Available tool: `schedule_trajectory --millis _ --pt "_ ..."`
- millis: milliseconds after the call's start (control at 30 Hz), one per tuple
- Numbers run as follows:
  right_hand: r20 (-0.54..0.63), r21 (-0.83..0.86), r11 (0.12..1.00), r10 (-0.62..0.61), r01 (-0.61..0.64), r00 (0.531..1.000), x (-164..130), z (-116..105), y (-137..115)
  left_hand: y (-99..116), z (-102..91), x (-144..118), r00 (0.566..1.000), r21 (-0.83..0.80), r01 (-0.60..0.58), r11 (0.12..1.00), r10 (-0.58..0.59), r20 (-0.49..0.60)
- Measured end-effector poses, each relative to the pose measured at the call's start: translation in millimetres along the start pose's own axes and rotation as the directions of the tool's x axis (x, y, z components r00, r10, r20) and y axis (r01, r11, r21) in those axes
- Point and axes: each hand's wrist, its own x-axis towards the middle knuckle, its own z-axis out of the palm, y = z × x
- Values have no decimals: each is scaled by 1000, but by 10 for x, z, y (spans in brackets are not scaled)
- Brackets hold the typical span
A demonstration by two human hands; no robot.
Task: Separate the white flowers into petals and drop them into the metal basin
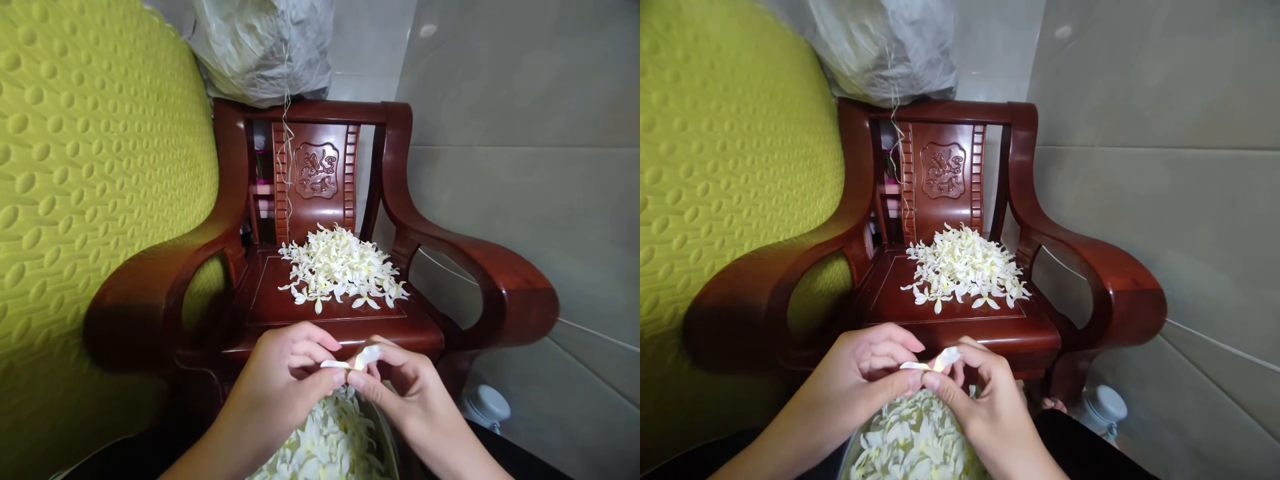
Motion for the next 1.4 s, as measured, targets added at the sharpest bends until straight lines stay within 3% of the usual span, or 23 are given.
schedule_trajectory --millis 100,267,400,700,833,933,1000,1100,1233,1400 --pt "-58 -9 1000 8 -9 998 34 1 7 10 -31 5 999 7 14 1000 -14 32" --pt "-57 -55 998 -5 2 998 38 -14 -78 65 -69 -4 983 149 -111 983 130 -128" --pt "-12 -9 1000 -20 20 1000 9 25 -175 85 -77 -59 990 121 -126 985 133 -53" --pt "33 71 997 4 -6 999 46 86 -272 93 -117 -128 976 117 -209 971 215 -43" --pt "29 63 995 76 -78 997 16 114 -202 46 -179 -122 978 221 -197 955 207 -21" --pt "8 -15 986 168 -167 986 -16 164 -97 9 -264 -123 987 323 -156 933 135 87" --pt "-7 -83 974 211 -211 977 -16 192 -49 12 -302 -122 979 313 -186 931 148 141" --pt "90 -102 971 224 -214 971 21 222 -56 44 -279 -116 969 366 -246 898 224 102" --pt "179 38 976 204 -213 963 105 249 -160 65 -159 -142 954 469 -258 845 299 -14" --pt "342 246 927 189 -282 921 196 278 -210 127 -123 -226 868 523 -431 735 497 18"
